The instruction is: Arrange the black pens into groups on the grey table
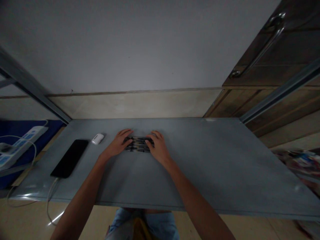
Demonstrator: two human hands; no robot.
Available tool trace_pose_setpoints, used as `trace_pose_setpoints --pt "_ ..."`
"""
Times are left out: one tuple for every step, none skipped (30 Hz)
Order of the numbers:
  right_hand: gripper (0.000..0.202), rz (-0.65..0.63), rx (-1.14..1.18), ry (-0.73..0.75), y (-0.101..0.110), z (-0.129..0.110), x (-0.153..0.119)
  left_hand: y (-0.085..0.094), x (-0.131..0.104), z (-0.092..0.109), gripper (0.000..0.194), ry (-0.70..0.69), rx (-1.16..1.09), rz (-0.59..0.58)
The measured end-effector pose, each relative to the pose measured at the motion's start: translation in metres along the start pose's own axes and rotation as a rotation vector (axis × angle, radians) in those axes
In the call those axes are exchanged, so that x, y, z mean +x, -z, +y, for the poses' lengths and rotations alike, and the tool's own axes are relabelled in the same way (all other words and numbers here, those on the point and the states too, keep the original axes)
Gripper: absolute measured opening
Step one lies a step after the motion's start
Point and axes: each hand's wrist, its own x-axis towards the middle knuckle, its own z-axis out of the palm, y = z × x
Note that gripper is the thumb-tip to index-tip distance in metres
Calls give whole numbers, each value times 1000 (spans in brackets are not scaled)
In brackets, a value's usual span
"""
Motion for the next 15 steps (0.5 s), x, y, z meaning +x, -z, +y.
trace_pose_setpoints --pt "25 5 -3 -4 0 0 0 0 0 0 47 0 1 -9" --pt "25 10 -3 -7 -1 0 0 1 -1 -1 48 2 3 -18" --pt "24 13 -3 -10 0 0 1 1 -1 -1 50 6 6 -28" --pt "24 15 -1 -11 0 1 1 1 -1 -1 51 11 8 -37" --pt "24 14 1 -10 0 1 1 1 -2 -1 52 17 9 -45" --pt "24 14 2 -9 0 1 1 1 -2 -1 53 22 9 -51" --pt "24 12 4 -9 0 1 1 1 -2 -1 53 25 7 -56" --pt "24 10 6 -10 1 1 1 1 -2 -2 54 26 6 -60" --pt "25 8 8 -12 1 2 1 1 -1 -3 55 27 4 -60" --pt "25 3 12 -14 1 2 1 0 -1 -3 55 27 2 -58" --pt "26 -1 16 -15 1 2 1 0 -1 -3 56 28 1 -54" --pt "27 -4 19 -16 1 2 1 0 0 -3 55 28 1 -47" --pt "27 -5 23 -17 1 2 1 -1 0 -3 55 27 2 -39" --pt "28 -5 27 -19 1 2 1 -2 0 -2 54 24 3 -30" --pt "29 -5 30 -23 1 3 1 -3 1 0 54 17 2 -21"
